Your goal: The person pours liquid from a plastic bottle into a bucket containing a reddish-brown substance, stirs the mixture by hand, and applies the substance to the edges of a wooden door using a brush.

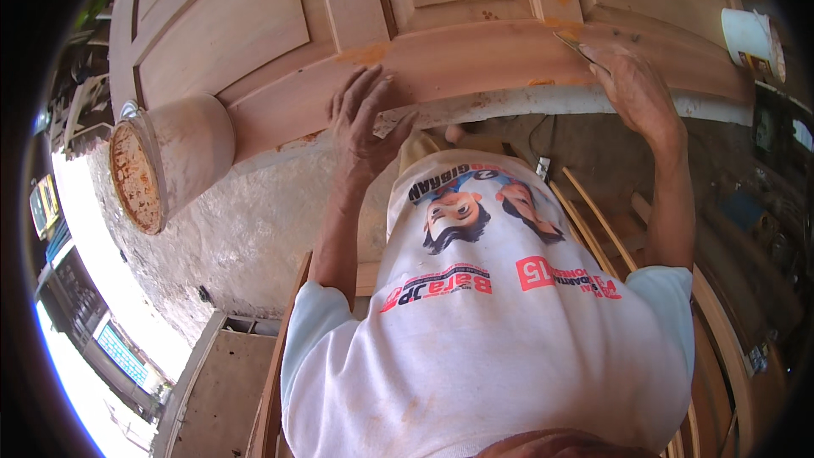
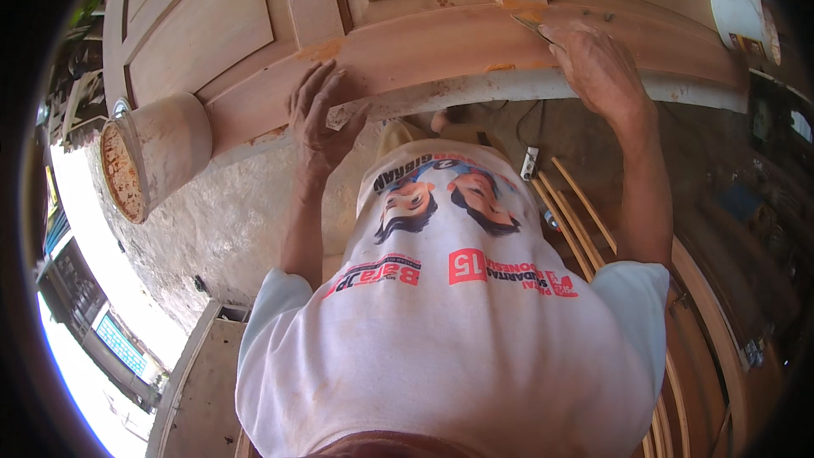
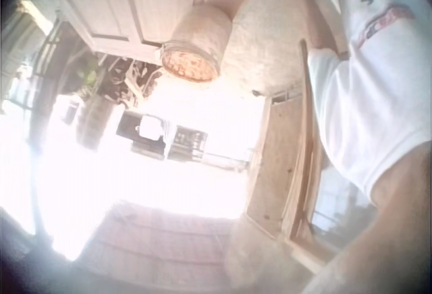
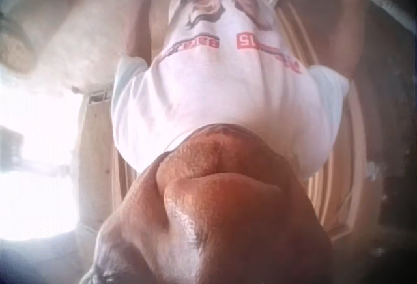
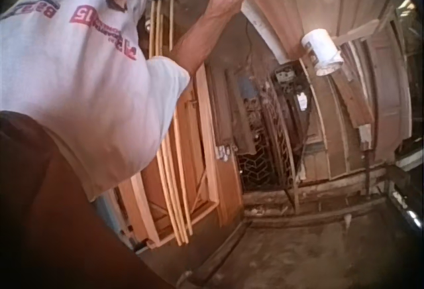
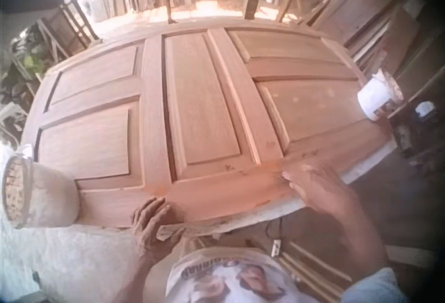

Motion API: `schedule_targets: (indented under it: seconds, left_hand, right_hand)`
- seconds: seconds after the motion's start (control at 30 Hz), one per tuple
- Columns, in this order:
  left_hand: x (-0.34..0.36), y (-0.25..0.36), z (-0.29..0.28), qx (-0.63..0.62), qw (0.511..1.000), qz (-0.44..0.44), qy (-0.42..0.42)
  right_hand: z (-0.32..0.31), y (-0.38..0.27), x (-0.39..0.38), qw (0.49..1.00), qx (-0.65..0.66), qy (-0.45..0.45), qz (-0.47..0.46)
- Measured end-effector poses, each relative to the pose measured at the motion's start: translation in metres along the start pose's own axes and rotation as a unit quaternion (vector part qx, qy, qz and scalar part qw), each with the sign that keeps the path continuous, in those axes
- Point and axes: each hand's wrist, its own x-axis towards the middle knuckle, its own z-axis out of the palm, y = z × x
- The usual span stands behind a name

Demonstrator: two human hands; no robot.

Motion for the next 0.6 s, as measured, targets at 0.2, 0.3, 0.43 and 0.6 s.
schedule_targets:
  seconds: [0.2, 0.3, 0.43, 0.6]
  left_hand:
    - [-0.016, -0.034, -0.021, 0.092, 0.992, -0.071, 0.051]
    - [-0.016, -0.034, -0.021, 0.123, 0.990, -0.059, 0.034]
    - [-0.014, -0.037, -0.022, 0.120, 0.991, -0.036, 0.043]
    - [-0.014, -0.034, -0.024, 0.121, 0.991, -0.037, 0.039]
  right_hand:
    - [0.037, -0.035, -0.052, 0.959, 0.226, 0.163, 0.049]
    - [0.063, -0.060, -0.070, 0.934, 0.295, 0.172, 0.105]
    - [0.091, -0.080, -0.077, 0.925, 0.301, 0.190, 0.130]
    - [0.109, -0.090, -0.078, 0.916, 0.309, 0.217, 0.138]
